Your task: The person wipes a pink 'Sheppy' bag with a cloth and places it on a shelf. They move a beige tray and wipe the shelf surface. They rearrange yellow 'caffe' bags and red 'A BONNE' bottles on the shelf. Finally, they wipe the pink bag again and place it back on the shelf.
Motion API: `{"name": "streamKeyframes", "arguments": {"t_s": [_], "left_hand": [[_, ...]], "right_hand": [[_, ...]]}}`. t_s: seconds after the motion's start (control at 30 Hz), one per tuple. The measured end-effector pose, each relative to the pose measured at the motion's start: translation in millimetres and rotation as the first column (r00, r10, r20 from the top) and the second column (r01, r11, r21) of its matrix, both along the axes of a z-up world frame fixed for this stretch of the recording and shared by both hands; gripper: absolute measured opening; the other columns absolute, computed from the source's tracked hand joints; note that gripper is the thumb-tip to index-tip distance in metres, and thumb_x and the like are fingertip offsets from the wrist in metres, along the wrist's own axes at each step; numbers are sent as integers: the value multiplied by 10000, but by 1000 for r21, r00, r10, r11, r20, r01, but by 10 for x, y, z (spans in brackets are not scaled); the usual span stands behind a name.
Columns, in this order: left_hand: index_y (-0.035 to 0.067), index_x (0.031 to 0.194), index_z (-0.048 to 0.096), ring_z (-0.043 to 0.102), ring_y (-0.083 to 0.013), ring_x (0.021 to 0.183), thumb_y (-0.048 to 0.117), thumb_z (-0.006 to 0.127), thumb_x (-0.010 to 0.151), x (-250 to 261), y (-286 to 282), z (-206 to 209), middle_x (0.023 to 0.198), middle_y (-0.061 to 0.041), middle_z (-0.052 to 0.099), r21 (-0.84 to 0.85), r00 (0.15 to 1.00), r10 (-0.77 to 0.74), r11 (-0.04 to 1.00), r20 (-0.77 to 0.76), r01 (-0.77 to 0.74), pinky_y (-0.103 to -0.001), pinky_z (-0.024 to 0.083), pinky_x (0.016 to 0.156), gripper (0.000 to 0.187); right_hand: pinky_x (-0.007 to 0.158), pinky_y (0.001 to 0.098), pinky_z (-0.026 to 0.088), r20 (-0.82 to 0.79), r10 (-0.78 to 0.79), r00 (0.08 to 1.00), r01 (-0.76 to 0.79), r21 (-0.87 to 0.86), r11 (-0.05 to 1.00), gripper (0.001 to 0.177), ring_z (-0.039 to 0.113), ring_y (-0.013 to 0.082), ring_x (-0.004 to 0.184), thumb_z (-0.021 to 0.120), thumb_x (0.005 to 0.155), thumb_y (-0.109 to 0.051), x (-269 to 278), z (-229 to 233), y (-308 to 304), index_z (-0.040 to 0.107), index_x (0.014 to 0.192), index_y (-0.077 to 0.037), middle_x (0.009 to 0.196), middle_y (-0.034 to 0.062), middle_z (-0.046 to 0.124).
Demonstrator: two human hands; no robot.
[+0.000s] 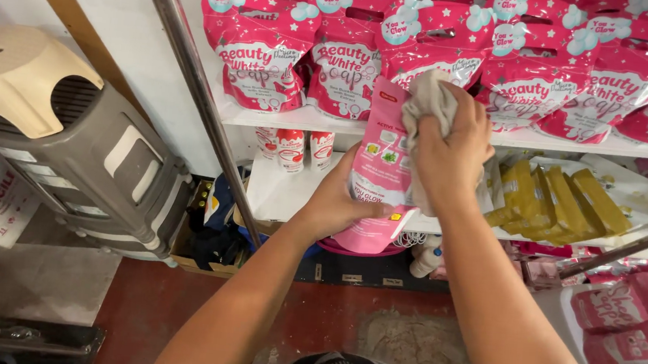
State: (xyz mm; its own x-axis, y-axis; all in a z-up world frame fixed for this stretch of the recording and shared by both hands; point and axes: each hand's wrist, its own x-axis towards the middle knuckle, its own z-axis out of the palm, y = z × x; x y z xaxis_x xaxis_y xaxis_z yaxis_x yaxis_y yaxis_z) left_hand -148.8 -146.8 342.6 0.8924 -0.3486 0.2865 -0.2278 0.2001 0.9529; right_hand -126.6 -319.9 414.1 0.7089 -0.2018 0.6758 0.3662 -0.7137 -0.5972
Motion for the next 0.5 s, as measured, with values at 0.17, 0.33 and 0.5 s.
{"name": "streamKeyframes", "arguments": {"t_s": [0.17,0.33,0.5], "left_hand": [[48,1568,286,603,-195,1275,3,867,689,27,15,-115,1413,-104,582,4,1000,-9,1000,17,9,-354,515,1076,1054],[28,1503,426,563,-200,1329,24,841,750,85,22,-197,1450,-116,584,23,990,98,995,106,-101,-350,493,1103,859],[27,1508,400,596,-201,1250,-19,865,692,29,62,-69,1361,-109,610,-41,983,123,992,139,-118,-362,498,1065,940]], "right_hand": [[1091,541,377,81,56,995,-47,-110,993,520,515,403,1228,691,899,-204,-246,44,321,587,1402,-127,1299,163,592],[1130,532,363,270,222,937,-128,-326,937,647,461,412,1277,741,833,-193,-484,-157,422,541,1438,-81,1393,185,511],[1083,524,370,259,167,951,-89,-287,954,645,472,403,1217,733,803,-168,-437,-355,160,552,1415,-80,1349,185,524]]}}
